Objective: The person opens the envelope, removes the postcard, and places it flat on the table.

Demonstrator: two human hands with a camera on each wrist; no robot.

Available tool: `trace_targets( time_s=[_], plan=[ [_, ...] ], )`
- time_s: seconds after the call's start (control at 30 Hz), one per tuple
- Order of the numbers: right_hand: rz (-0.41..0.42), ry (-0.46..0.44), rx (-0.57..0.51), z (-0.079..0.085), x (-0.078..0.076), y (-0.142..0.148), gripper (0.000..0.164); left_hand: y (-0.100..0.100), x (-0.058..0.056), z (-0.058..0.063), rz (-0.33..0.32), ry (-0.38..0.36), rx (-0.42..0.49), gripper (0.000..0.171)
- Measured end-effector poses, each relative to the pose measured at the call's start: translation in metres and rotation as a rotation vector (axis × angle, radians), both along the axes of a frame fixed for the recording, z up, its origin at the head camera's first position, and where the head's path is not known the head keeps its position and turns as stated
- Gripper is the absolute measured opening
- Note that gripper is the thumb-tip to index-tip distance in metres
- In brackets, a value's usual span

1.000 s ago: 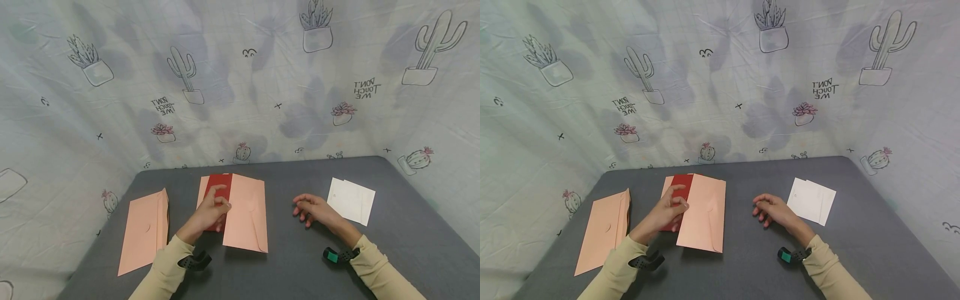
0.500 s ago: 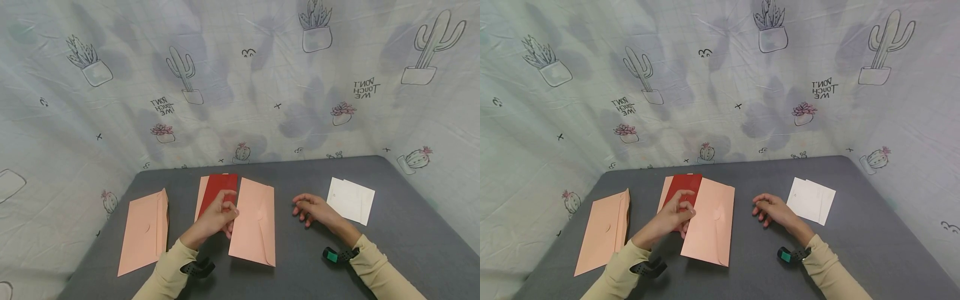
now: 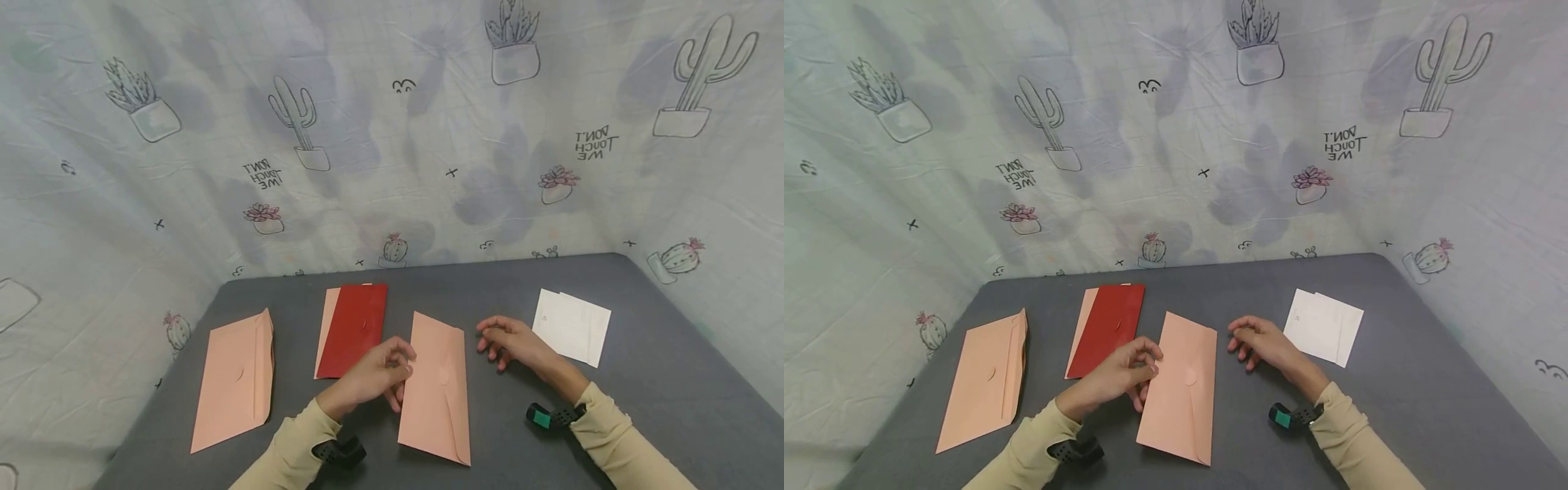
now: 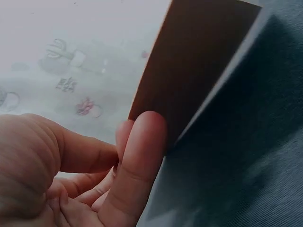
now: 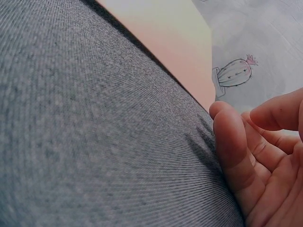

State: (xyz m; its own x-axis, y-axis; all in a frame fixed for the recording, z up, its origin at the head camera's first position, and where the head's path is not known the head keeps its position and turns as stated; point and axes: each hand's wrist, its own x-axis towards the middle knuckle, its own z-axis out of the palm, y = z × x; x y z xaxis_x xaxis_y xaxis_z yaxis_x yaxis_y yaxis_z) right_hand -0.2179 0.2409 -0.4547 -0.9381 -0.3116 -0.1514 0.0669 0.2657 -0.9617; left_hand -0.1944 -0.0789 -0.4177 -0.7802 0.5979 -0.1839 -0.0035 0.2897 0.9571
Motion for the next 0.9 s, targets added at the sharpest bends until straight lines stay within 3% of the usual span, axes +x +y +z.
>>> trace_targets(
  time_s=[0.23, 0.33, 0.4, 0.53, 0.63, 0.77, 0.9],
  plan=[
    [0.004, 0.008, 0.007, 0.0, 0.0, -0.001, 0.037, 0.004, 0.006, -0.005, -0.059, -0.063, -0.053, 0.03],
    [0.004, 0.012, 0.008, 0.0, 0.0, -0.001, 0.037, 0.003, 0.008, -0.004, -0.078, -0.017, -0.155, 0.033],
    [0.001, 0.014, 0.01, 0.0, 0.0, -0.001, 0.037, 0.002, 0.008, -0.003, -0.073, 0.081, -0.242, 0.032],
    [-0.013, 0.034, 0.052, -0.002, -0.001, -0.005, 0.034, 0.004, 0.011, 0.002, -0.049, 0.416, -0.451, 0.033],
    [-0.021, 0.096, 0.142, -0.003, 0.001, -0.011, 0.031, 0.009, 0.017, 0.005, -0.117, 0.621, -0.604, 0.044],
    [0.004, 0.204, 0.345, 0.004, 0.009, -0.027, 0.034, 0.017, 0.026, 0.004, -0.293, 0.721, -0.74, 0.063],
    [0.078, 0.302, 0.59, 0.018, 0.024, -0.045, 0.048, 0.022, 0.031, 0.0, -0.376, 0.74, -0.823, 0.072]
  ],
)
